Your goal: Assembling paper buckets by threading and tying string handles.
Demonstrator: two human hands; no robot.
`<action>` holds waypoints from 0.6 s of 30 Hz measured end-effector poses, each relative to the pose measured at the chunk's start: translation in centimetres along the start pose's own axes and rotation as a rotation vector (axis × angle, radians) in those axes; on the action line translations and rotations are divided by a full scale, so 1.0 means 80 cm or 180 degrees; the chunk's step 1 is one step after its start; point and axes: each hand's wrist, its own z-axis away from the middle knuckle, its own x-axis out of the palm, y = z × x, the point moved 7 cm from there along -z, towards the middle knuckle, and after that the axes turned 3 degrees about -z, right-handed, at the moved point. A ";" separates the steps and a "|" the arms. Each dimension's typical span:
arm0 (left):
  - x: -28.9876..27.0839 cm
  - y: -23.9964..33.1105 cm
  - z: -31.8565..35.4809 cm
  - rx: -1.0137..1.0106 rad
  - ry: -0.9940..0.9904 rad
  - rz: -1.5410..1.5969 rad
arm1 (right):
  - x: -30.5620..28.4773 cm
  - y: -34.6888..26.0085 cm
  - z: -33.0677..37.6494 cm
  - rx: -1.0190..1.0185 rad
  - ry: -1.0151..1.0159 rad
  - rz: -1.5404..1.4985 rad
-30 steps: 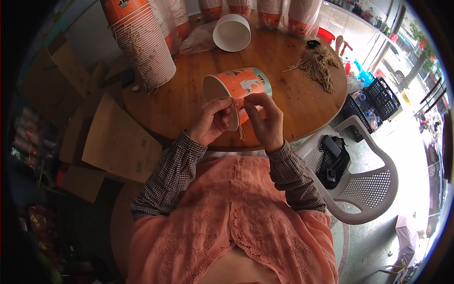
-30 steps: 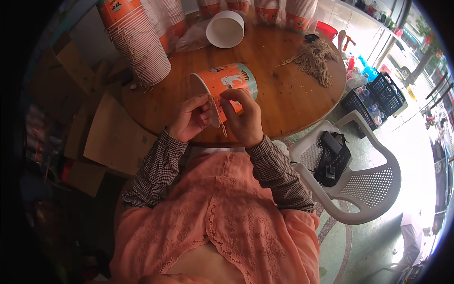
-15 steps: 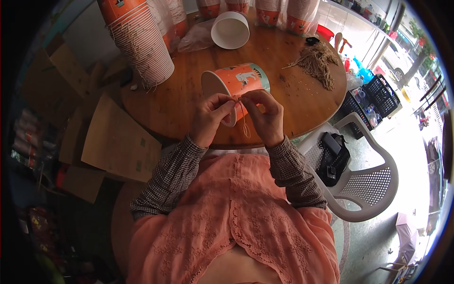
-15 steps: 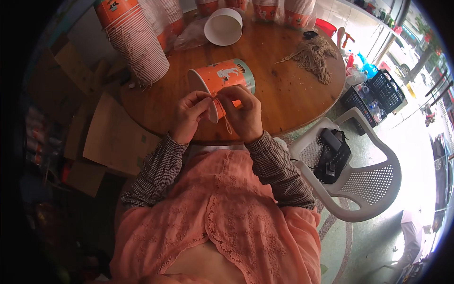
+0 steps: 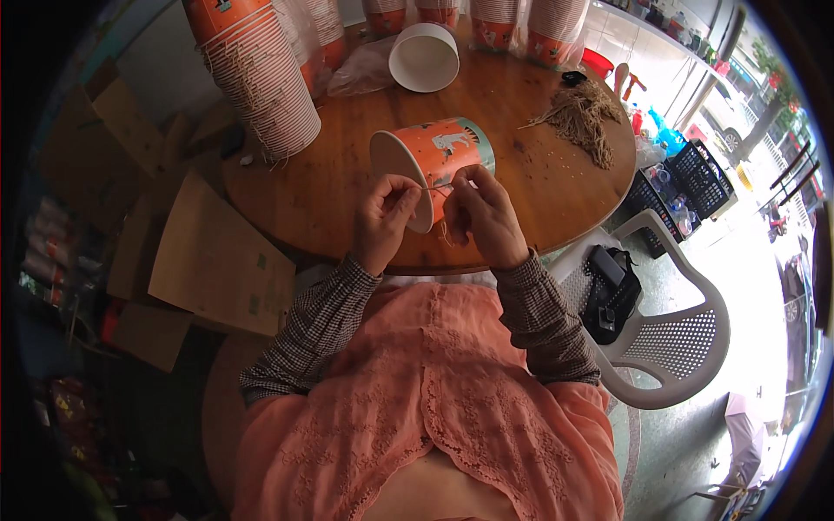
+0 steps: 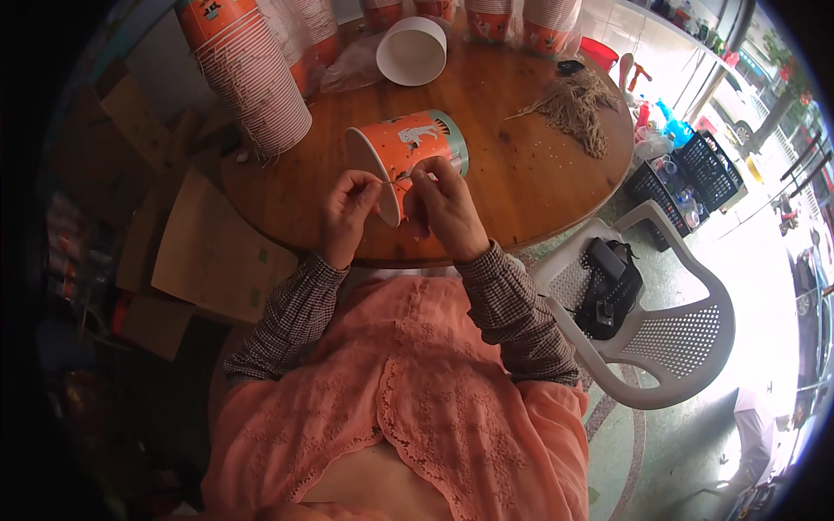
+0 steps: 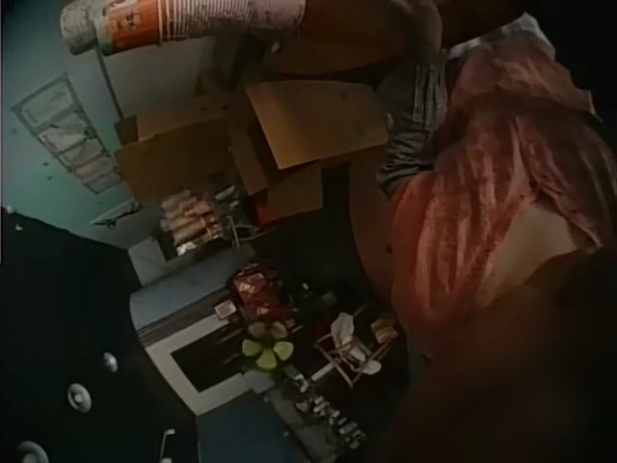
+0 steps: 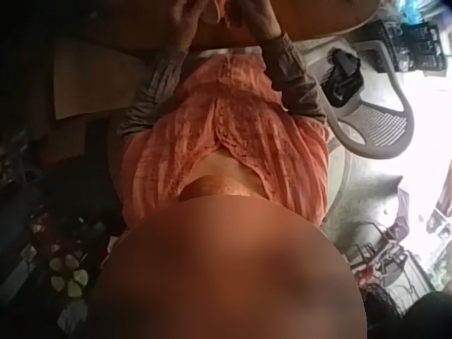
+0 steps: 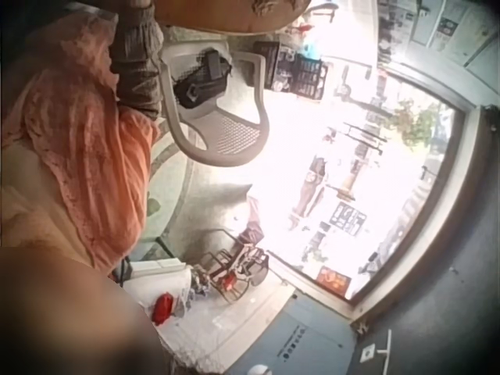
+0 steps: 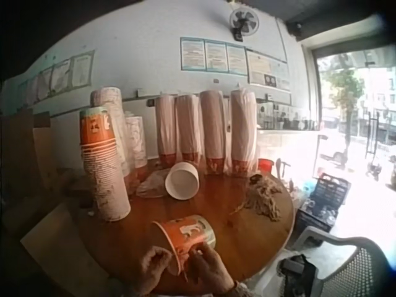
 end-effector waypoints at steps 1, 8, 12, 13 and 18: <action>0.000 0.004 0.001 0.0100 -0.0012 -0.0222 | -0.001 -0.004 0.000 -0.0119 0.0068 0.0172; -0.005 0.008 -0.001 0.0184 0.0110 -0.0334 | 0.006 -0.017 -0.002 -0.0319 0.0268 0.0230; -0.011 -0.001 -0.003 0.0334 0.0061 -0.0681 | 0.001 -0.010 -0.014 -0.0582 0.0188 0.0585; -0.013 0.033 0.000 0.0763 0.0317 -0.0944 | -0.001 -0.008 -0.017 -0.0595 0.0161 0.0690; -0.034 0.149 0.016 0.1648 0.0290 0.0012 | -0.004 -0.001 -0.028 -0.0505 0.0095 0.0931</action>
